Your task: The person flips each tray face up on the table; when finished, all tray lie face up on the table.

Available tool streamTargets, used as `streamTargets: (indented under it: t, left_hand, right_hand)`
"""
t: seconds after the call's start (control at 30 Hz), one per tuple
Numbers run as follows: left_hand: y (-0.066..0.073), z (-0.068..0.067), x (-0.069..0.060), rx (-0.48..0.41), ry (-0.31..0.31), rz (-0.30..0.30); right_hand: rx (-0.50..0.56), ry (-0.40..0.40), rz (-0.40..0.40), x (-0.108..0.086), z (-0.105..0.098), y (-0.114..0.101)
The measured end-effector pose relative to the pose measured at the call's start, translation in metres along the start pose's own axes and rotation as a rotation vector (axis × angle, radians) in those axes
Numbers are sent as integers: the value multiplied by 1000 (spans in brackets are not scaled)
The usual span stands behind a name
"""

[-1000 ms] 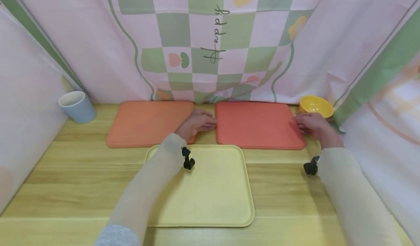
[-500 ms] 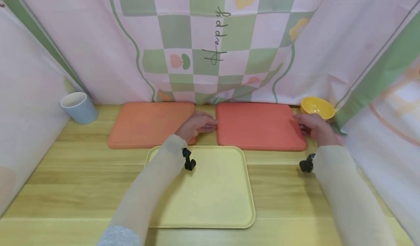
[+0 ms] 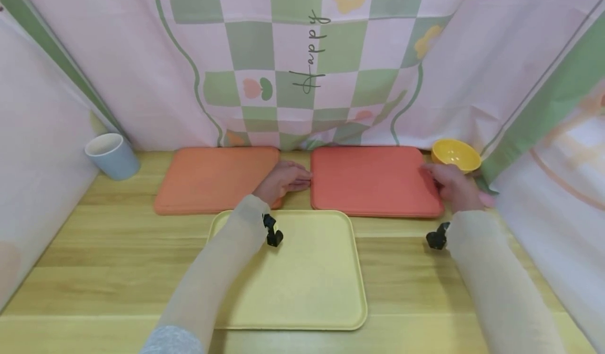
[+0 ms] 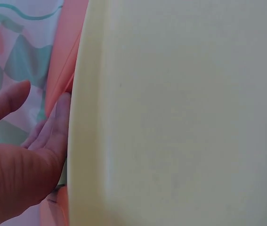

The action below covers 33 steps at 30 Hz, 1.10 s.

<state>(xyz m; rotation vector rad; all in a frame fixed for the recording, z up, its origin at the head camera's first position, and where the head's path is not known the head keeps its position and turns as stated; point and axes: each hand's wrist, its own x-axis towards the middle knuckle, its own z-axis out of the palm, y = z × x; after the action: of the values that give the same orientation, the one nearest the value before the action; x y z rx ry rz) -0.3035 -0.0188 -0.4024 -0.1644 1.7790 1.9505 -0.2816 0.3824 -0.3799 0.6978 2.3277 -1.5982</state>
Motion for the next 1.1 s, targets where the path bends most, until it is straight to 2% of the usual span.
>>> streamTargets:
  t: [0.2, 0.4, 0.57, 0.73, 0.97, 1.1]
  left_hand:
    - [-2, 2, 1, 32, 13, -4]
    - [0, 4, 3, 76, 18, 2]
    - [1, 4, 4, 87, 37, 16]
    - [3, 7, 5, 70, 58, 12]
    - [4, 14, 7, 63, 91, 21]
    - [4, 13, 7, 56, 111, 33]
  right_hand:
    - [-7, 120, 51, 6, 7, 6]
    - [3, 142, 54, 4, 13, 7]
    - [51, 129, 63, 0, 15, 4]
    - [108, 99, 14, -7, 16, 1]
    - [318, 31, -58, -14, 14, -1]
    - [381, 13, -80, -15, 14, -2]
